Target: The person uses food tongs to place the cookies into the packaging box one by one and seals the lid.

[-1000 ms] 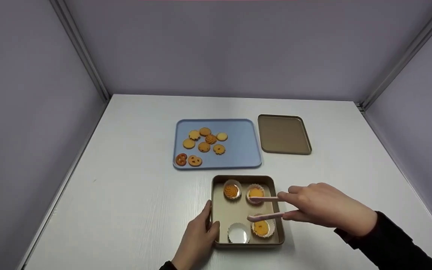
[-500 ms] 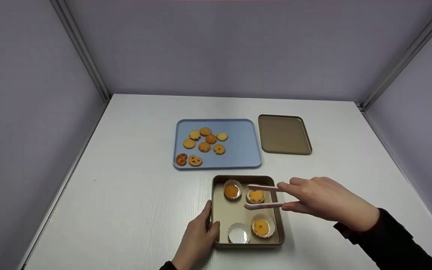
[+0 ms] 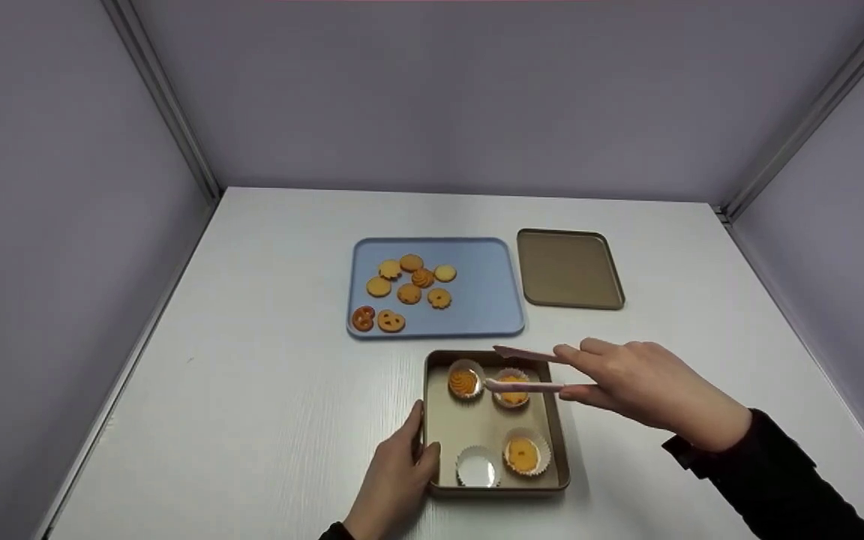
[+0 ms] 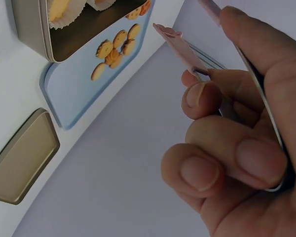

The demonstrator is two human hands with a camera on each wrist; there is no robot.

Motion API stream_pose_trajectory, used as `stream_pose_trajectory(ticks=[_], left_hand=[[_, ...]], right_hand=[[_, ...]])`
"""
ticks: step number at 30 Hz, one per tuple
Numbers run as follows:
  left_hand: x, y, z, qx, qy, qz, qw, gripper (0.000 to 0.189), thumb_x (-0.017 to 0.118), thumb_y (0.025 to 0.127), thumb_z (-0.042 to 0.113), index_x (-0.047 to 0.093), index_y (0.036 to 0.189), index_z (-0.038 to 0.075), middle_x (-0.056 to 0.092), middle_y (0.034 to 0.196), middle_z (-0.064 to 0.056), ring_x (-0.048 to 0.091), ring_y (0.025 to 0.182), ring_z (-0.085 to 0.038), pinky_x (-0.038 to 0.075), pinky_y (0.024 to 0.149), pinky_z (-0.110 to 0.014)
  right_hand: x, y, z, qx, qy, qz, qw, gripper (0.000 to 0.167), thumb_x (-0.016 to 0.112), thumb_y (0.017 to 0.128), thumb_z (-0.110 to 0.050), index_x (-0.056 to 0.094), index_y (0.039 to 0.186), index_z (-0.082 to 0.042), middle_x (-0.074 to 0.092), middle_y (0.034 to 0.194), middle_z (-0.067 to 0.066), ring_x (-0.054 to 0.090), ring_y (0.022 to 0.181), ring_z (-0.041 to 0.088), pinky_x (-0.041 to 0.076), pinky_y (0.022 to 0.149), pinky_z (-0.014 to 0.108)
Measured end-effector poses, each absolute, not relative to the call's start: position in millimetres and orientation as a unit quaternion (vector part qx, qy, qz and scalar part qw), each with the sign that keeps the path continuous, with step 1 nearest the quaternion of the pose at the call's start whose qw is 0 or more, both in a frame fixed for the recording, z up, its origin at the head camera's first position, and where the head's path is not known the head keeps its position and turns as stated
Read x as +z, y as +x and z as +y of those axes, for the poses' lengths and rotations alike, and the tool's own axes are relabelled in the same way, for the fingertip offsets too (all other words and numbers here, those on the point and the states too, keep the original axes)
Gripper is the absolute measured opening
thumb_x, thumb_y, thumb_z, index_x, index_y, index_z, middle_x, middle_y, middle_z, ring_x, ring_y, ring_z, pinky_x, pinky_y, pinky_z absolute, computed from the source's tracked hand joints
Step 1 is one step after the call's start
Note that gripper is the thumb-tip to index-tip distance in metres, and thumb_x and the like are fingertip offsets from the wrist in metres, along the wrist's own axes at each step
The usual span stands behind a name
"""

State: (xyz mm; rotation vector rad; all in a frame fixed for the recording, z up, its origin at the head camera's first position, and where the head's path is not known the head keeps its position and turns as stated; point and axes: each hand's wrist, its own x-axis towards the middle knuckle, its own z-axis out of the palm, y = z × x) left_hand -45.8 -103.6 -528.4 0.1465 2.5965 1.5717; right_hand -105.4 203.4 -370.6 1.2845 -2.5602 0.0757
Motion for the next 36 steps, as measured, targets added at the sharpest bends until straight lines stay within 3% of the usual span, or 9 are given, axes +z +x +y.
stream_pose_trajectory(ticks=[17,28,36], left_hand=[[-529,-46,-104,0.515,0.042,0.854,0.058,0.068,0.064,0.097,0.015,0.035,0.156,-0.005,0.048,0.153,-0.023,0.049,0.139,-0.033,0.042,0.112,-0.051],[-529,-45,-105,0.524,0.049,0.849,0.055,0.069,0.064,0.097,0.015,0.035,0.156,-0.005,0.049,0.152,-0.022,0.049,0.138,-0.031,0.043,0.111,-0.051],[-528,-46,-103,0.532,0.03,0.843,0.074,0.067,0.061,0.099,0.014,0.033,0.157,-0.005,0.047,0.154,-0.021,0.048,0.14,-0.029,0.041,0.113,-0.049]], right_hand=[[-377,-120,196,0.044,0.427,-0.887,0.168,0.039,0.076,0.09,-0.032,0.065,0.12,-0.009,0.052,0.076,-0.004,0.033,0.048,0.004,0.034,0.042,0.024],[-386,-134,187,0.056,0.405,-0.896,0.172,0.041,0.079,0.089,-0.029,0.067,0.12,-0.005,0.057,0.077,0.0,0.044,0.049,0.012,0.041,0.044,0.029],[-393,-146,178,0.07,0.379,-0.91,0.156,0.04,0.077,0.091,-0.029,0.067,0.122,-0.005,0.065,0.087,0.006,0.057,0.057,0.02,0.049,0.05,0.037]])
